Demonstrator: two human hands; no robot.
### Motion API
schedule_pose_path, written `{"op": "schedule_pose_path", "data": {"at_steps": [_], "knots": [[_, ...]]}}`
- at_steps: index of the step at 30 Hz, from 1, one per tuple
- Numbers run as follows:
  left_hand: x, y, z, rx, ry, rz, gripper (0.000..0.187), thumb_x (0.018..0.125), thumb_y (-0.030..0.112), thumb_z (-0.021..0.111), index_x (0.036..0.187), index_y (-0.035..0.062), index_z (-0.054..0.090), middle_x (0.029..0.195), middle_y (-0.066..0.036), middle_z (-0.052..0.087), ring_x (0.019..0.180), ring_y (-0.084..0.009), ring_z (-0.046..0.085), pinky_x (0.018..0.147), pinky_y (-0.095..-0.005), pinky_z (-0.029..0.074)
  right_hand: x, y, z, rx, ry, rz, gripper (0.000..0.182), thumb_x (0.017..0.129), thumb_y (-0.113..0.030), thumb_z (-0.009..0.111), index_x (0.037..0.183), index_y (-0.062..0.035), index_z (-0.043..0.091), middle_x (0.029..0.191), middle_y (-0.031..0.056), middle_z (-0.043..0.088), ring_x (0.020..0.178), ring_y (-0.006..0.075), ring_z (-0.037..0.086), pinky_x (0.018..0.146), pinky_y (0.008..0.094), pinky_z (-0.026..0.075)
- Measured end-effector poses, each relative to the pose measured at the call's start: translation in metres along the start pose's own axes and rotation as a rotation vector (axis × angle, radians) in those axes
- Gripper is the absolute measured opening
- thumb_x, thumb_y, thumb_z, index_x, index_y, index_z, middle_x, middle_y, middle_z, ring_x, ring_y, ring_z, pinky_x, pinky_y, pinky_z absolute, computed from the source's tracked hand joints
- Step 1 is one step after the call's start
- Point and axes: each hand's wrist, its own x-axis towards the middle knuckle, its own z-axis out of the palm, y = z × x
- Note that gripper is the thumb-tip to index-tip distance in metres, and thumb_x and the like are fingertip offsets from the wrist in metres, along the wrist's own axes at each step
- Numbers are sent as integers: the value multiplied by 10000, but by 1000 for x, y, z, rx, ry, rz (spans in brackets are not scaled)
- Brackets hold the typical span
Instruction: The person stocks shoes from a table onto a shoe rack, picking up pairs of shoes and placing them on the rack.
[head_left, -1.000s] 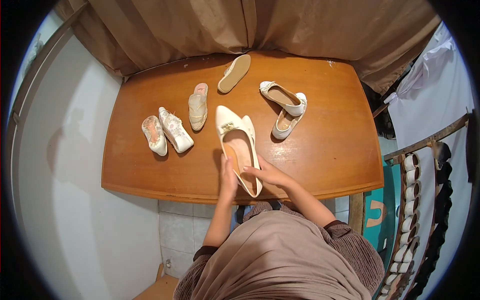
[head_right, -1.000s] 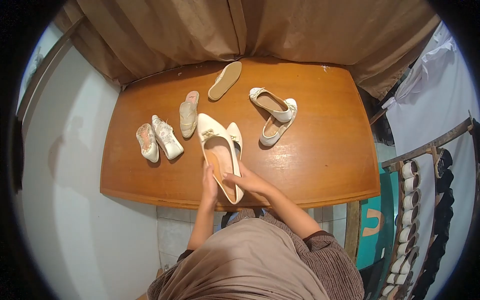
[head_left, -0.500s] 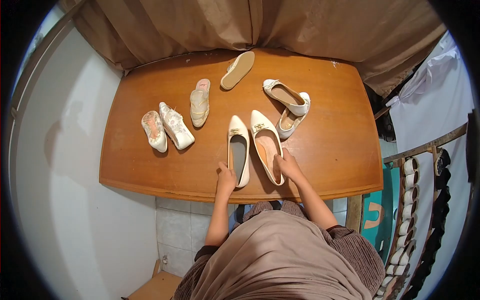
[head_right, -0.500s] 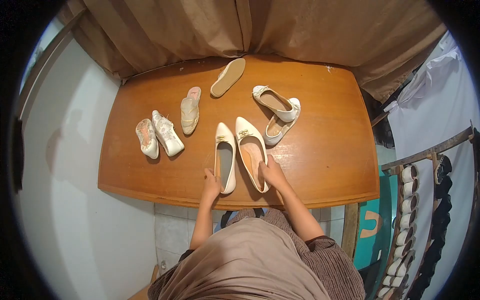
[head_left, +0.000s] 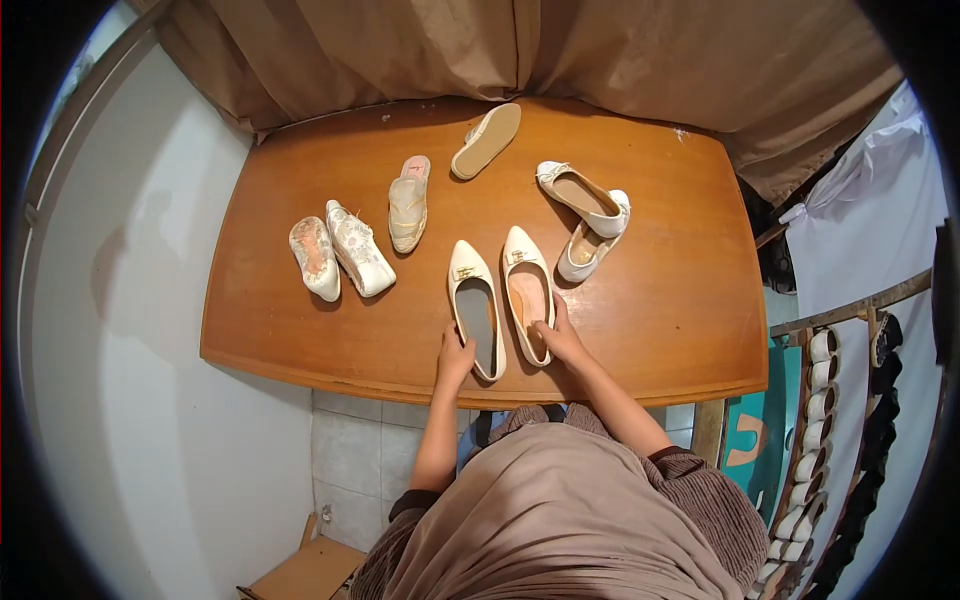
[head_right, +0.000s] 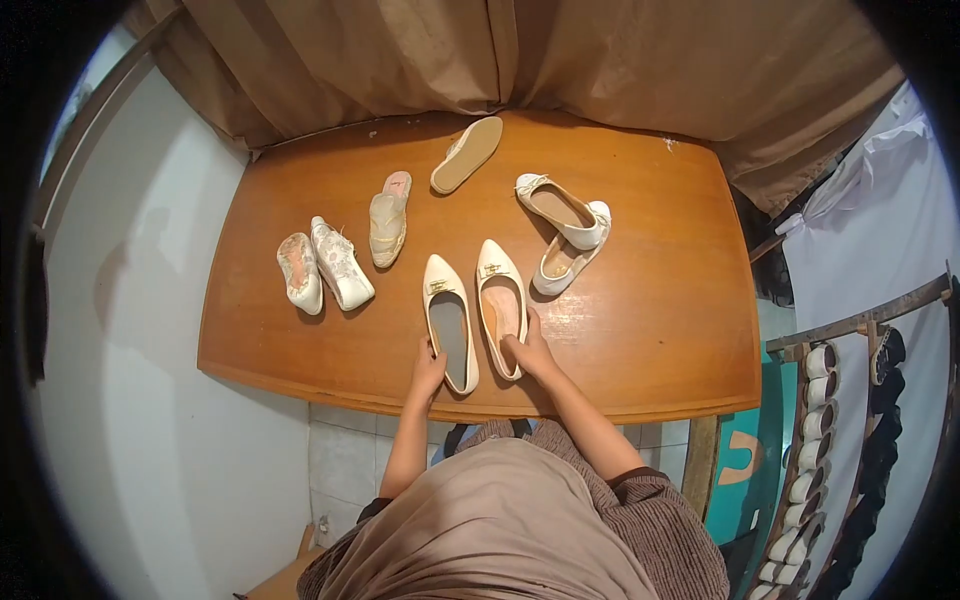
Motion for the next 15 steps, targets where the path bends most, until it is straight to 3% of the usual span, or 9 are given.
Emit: {"op": "schedule_pose_path", "data": {"at_steps": [1,5,7,10,14,15], "knots": [[3,-8,4,-123,-44,-38,511,822,170,493,1270,-5,321,1133,-285,510,1038,-406,517,888,-420,404,-4,-13,-4,142,-90,131,729,801,-164,521,1403,-65,122,1126,192,526,980,259,552,874,324,422],[2,-16,16,-266,17,-17,514,826,153,471,1302,17,337,1121,-242,529,1013,-355,537,874,-394,412,-10,-37,-12,265,-172,237,687,813,-127,495,1401,-84,144,1096,164,519,946,204,540,840,301,431],[-7,4,8,-391,25,-27,515,821,140,470,1309,34,347,1101,-200,536,965,-275,549,848,-348,421,-10,-42,-15,331,-205,322,667,819,-106,475,1399,-82,147,1084,143,508,912,160,530,803,284,438],[-17,26,4,-498,69,-49,520,821,129,470,1318,38,348,999,-134,536,870,-200,529,791,-308,427,-15,-44,-13,327,-169,213,658,824,-101,468,1398,-79,147,1177,157,470,998,187,509,866,293,411],[-28,49,-2,-432,-8,-36,513,855,76,418,1353,55,299,980,-78,477,909,-156,476,835,-276,386,-20,-40,-13,361,-176,194,682,823,-115,481,1399,-70,119,1290,171,386,1118,219,445,946,305,355],[-30,53,0,-487,32,11,529,836,75,444,1349,65,315,932,-67,474,847,-155,477,777,-279,400,-24,-44,-13,399,-198,197,696,822,-120,487,1399,-66,102,1323,176,351,1160,233,408,973,310,326]]}}
